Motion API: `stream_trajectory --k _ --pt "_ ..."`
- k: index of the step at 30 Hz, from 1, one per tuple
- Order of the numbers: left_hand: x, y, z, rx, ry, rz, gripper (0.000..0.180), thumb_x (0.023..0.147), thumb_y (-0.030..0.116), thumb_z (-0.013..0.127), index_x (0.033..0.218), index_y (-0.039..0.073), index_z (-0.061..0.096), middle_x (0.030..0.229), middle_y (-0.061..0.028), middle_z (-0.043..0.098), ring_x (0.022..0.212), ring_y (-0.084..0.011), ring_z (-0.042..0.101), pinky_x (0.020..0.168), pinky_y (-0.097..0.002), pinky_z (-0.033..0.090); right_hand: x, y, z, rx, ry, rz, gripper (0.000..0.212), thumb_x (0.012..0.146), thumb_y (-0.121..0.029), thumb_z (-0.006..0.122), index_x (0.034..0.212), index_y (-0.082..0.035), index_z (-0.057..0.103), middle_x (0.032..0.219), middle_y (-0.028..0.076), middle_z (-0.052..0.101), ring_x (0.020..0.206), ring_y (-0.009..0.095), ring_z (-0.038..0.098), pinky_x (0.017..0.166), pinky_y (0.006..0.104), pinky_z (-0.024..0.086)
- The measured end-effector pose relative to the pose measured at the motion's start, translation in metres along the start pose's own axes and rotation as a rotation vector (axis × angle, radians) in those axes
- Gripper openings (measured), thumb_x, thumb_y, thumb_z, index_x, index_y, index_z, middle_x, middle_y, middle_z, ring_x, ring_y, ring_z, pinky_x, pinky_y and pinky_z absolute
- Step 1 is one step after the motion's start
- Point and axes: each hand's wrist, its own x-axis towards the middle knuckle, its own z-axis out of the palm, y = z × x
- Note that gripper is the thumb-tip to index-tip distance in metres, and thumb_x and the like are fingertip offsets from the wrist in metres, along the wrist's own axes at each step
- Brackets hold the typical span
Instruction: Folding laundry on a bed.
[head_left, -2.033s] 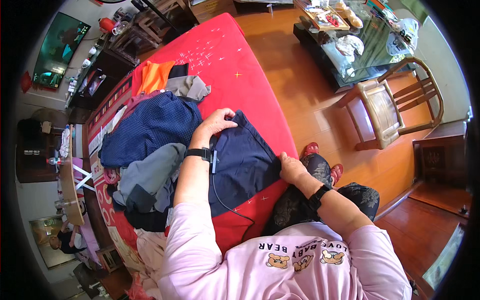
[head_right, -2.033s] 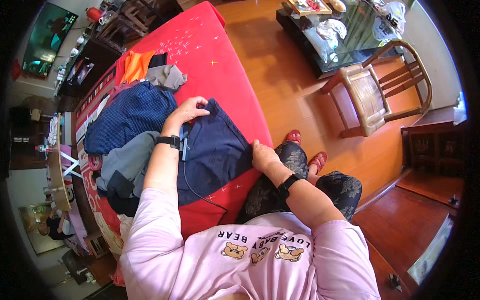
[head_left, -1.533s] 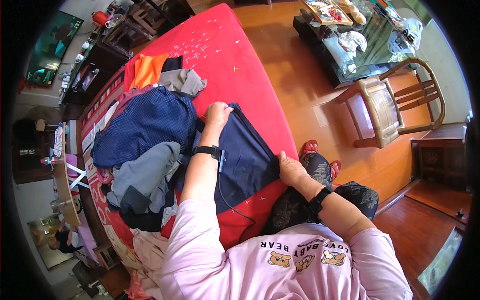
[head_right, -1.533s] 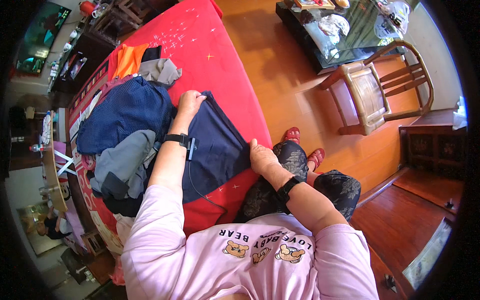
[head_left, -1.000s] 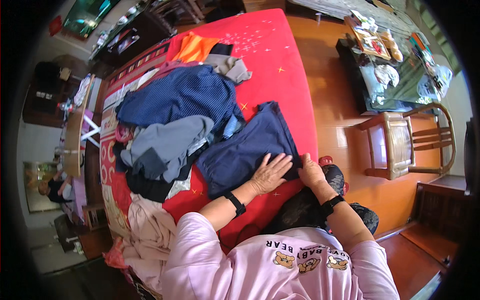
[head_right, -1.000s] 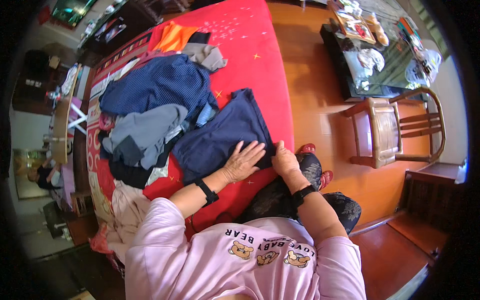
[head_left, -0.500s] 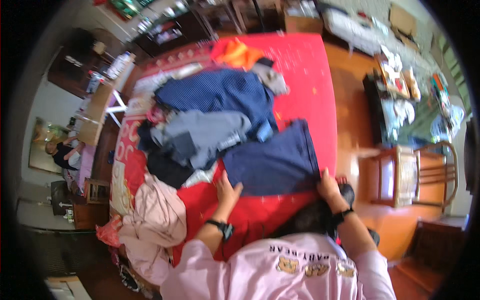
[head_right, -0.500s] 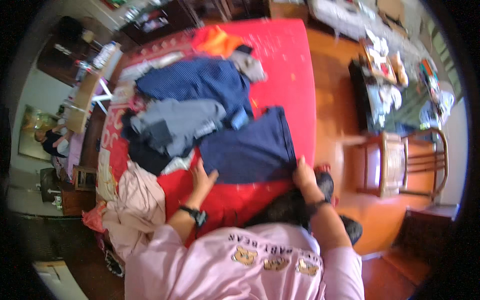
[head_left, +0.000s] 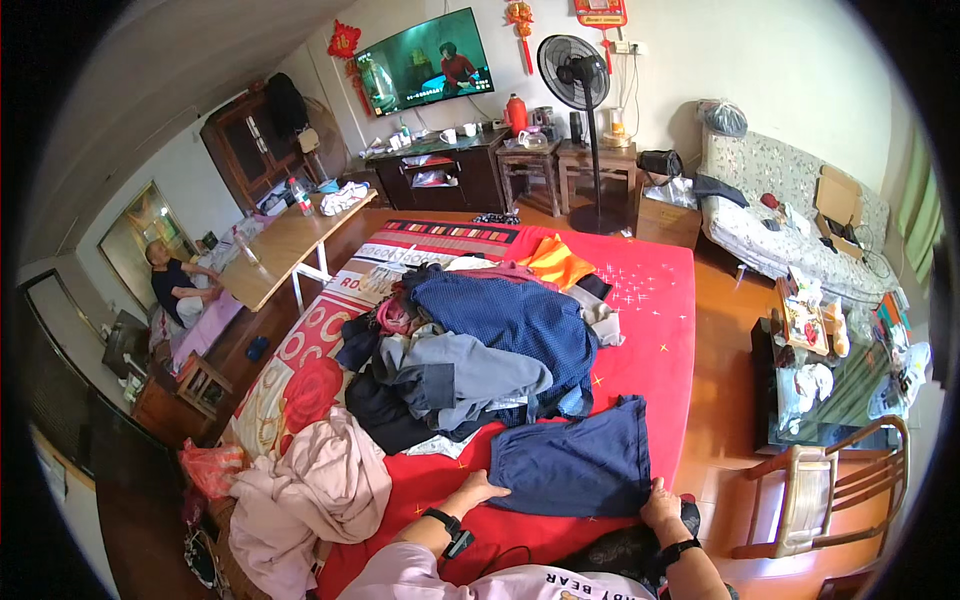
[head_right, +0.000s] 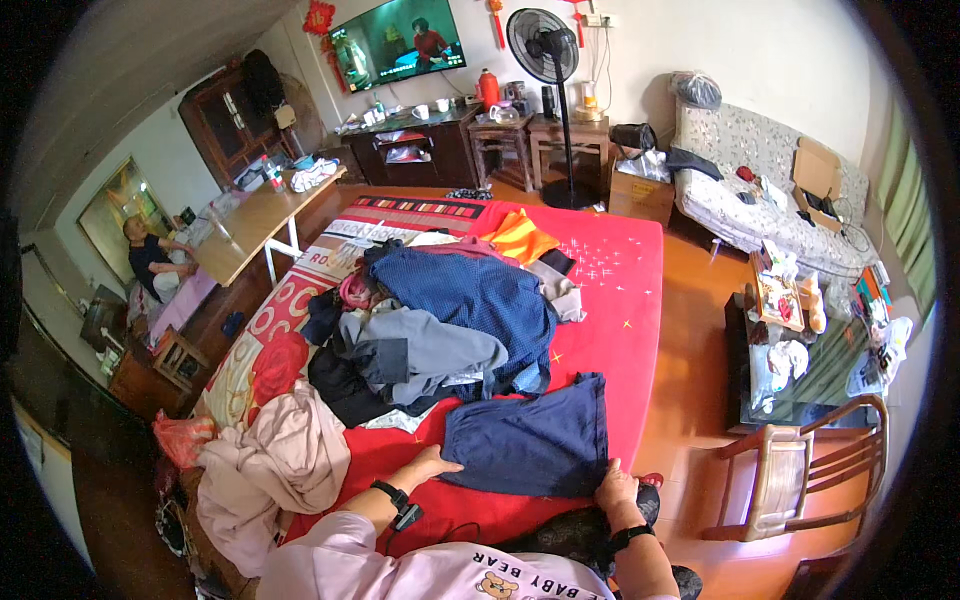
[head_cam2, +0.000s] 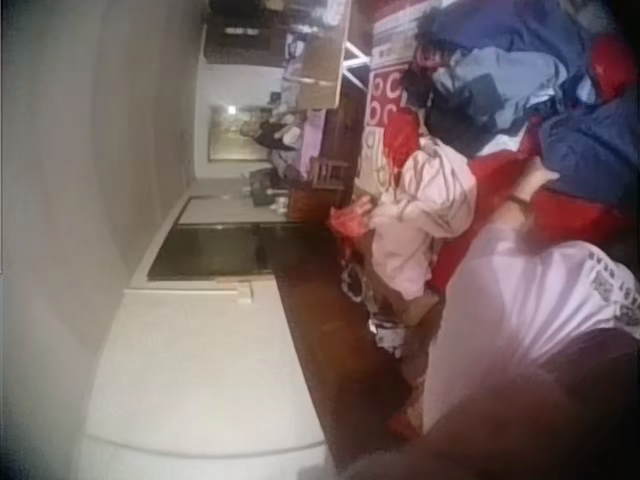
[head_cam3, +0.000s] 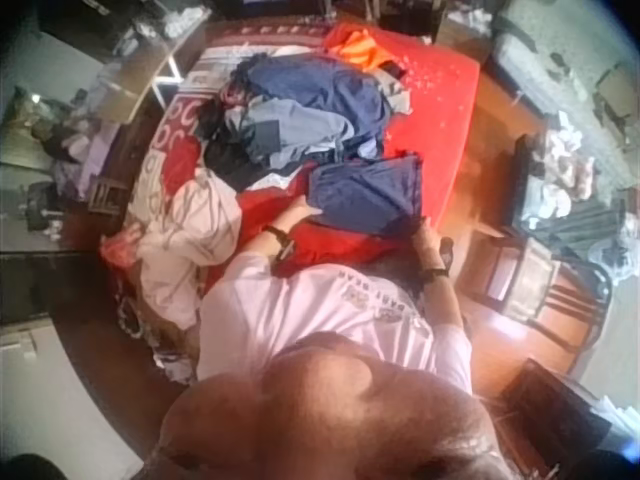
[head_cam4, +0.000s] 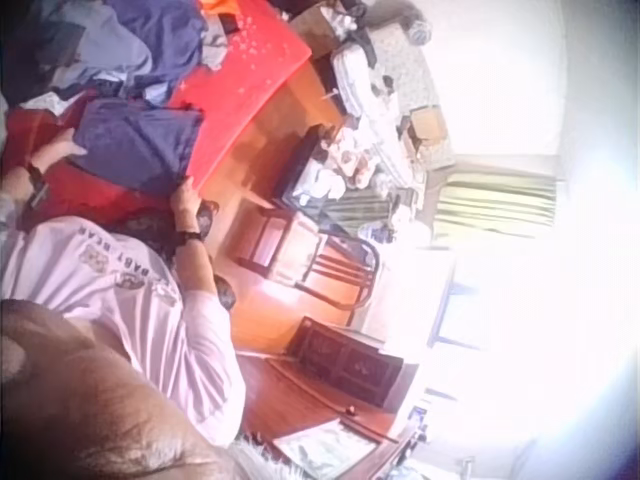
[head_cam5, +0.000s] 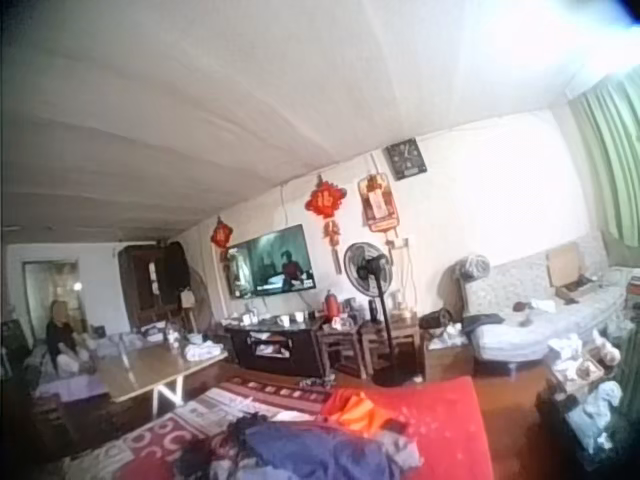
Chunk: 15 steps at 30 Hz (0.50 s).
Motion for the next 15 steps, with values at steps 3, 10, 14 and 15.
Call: stream_trajectory --k 3,10,14,15 --pt "-0.047 0.067 0.001 0.09 -0.06 -0.003 0.076 0.059 0.043 0.083 0.108 -0.007 0.053 0.105 -0.0284 0.061 0.101 -0.041 0.059 0.087 -0.0431 0.047 0.006 0.012 0.01 -0.061 -0.003 0.022 0.042 0.079 -0.014 0.056 0.115 -0.004 0.038 0.095 0.021 0.066 0.094 0.035 0.064 0.083 0.0442 0.048" --pt "-0.055 0.064 -0.003 0.401 0.197 0.154 0.076 0.061 0.045 0.082 0.11 -0.002 0.049 0.105 -0.022 0.061 0.098 -0.0376 0.06 0.084 -0.0422 0.048 0.0 0.012 0.005 -0.136 0.364 -0.09 0.032 0.078 -0.014 0.061 0.106 -0.006 0.048 0.095 0.017 0.066 0.091 0.035 0.064 0.084 0.0418 0.047" --pt "-0.066 0.105 -0.013 0.512 0.416 0.545 0.051 0.072 0.035 0.076 0.107 0.004 0.053 0.096 -0.016 0.062 0.089 -0.0321 0.062 0.076 -0.0401 0.05 0.017 0.025 0.023 0.053 0.364 -0.33 0.026 0.076 -0.016 0.064 0.098 -0.005 0.056 0.093 0.018 0.066 0.088 0.035 0.064 0.082 0.0417 0.049" --pt "-0.073 0.121 -0.009 0.43 0.23 0.459 0.036 0.076 0.025 0.072 0.102 0.005 0.056 0.09 -0.0142 0.064 0.08 -0.0304 0.064 0.069 -0.0395 0.051 0.01 0.016 0.014 0.239 0.184 -0.358 0.024 0.076 -0.018 0.065 0.096 -0.005 0.058 0.091 0.018 0.066 0.088 0.035 0.064 0.082 0.0425 0.05"
